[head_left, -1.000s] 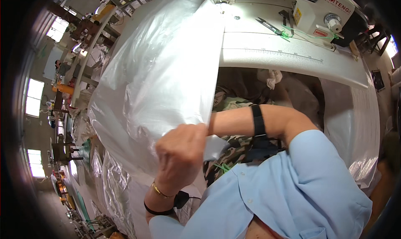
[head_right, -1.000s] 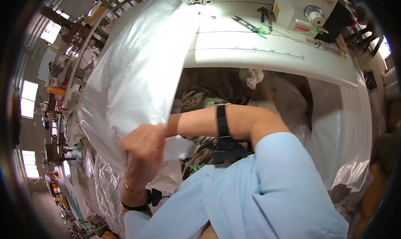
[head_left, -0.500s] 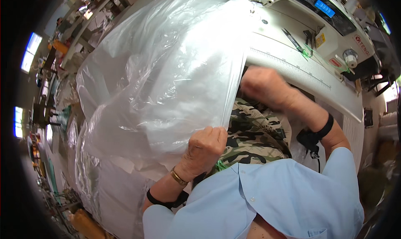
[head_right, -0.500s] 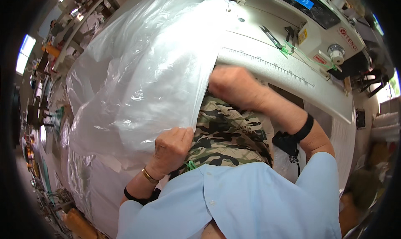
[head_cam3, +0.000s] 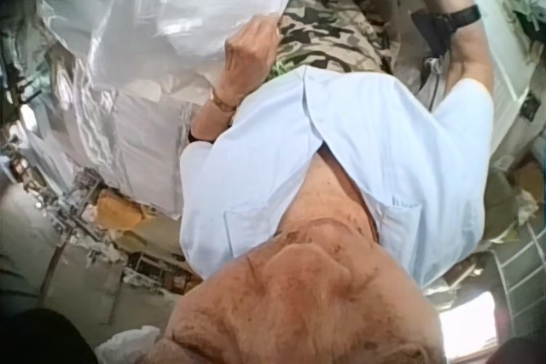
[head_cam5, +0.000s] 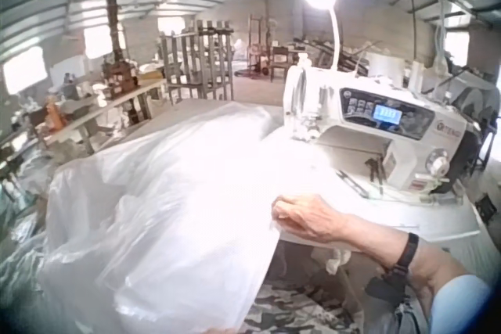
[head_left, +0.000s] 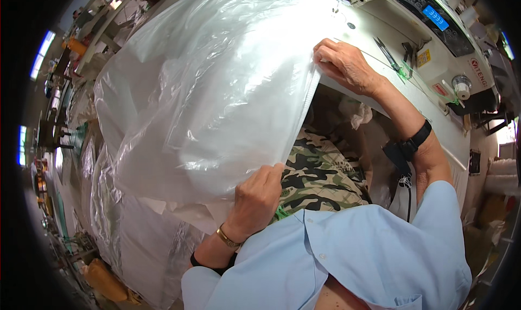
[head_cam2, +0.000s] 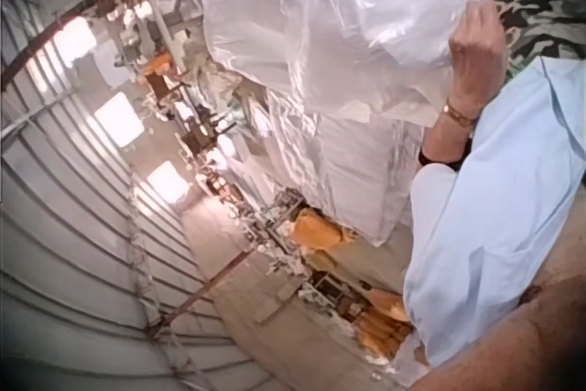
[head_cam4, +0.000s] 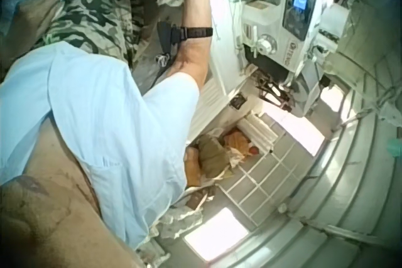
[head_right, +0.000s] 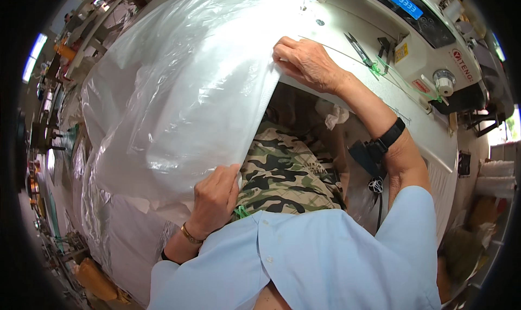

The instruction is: Sewing the edges of large white plastic bags using an industrial sewing machine.

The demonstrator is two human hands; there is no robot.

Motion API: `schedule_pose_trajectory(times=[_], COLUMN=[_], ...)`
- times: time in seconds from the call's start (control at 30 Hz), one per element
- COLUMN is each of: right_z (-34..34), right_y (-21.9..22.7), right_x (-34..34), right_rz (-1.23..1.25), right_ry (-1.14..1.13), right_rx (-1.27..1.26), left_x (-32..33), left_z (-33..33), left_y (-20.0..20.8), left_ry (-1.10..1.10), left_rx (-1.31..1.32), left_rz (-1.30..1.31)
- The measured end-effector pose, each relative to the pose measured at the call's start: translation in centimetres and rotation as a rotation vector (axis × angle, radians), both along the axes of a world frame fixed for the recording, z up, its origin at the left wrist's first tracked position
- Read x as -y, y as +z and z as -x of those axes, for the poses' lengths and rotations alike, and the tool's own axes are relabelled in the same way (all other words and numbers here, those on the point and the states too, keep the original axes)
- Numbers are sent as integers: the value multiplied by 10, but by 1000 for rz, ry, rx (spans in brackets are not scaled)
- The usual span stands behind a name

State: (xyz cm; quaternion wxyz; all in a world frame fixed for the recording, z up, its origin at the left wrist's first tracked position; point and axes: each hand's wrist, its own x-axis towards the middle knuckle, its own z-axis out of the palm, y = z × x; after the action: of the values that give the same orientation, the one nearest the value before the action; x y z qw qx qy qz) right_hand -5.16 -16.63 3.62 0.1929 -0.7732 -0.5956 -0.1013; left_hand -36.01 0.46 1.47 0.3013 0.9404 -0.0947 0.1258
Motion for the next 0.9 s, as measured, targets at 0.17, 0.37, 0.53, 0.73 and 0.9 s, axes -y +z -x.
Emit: schedule_pose_trajectory(times=[0.17, 0.37, 0.53, 0.73, 0.9], right_z=[-3, -3, -8, -7, -10], right_y=[-1, -6, -14, -11, -14], right_x=[-5, -6, -4, -3, -2], right_rz=[2, -51, -160, 25, 20], right_ry=[-38, -154, -290, -451, -477], right_rx=[8, -7, 195, 44, -53], left_x=[0, 1, 3, 0, -6], left_z=[1, -14, -43, -67, -98], left_y=[-3, -11, -3, 1, 6], left_ry=[45, 15, -50, -105, -96], left_rx=[-24, -39, -39, -17, 27], left_rz=[61, 79, 128, 41, -23])
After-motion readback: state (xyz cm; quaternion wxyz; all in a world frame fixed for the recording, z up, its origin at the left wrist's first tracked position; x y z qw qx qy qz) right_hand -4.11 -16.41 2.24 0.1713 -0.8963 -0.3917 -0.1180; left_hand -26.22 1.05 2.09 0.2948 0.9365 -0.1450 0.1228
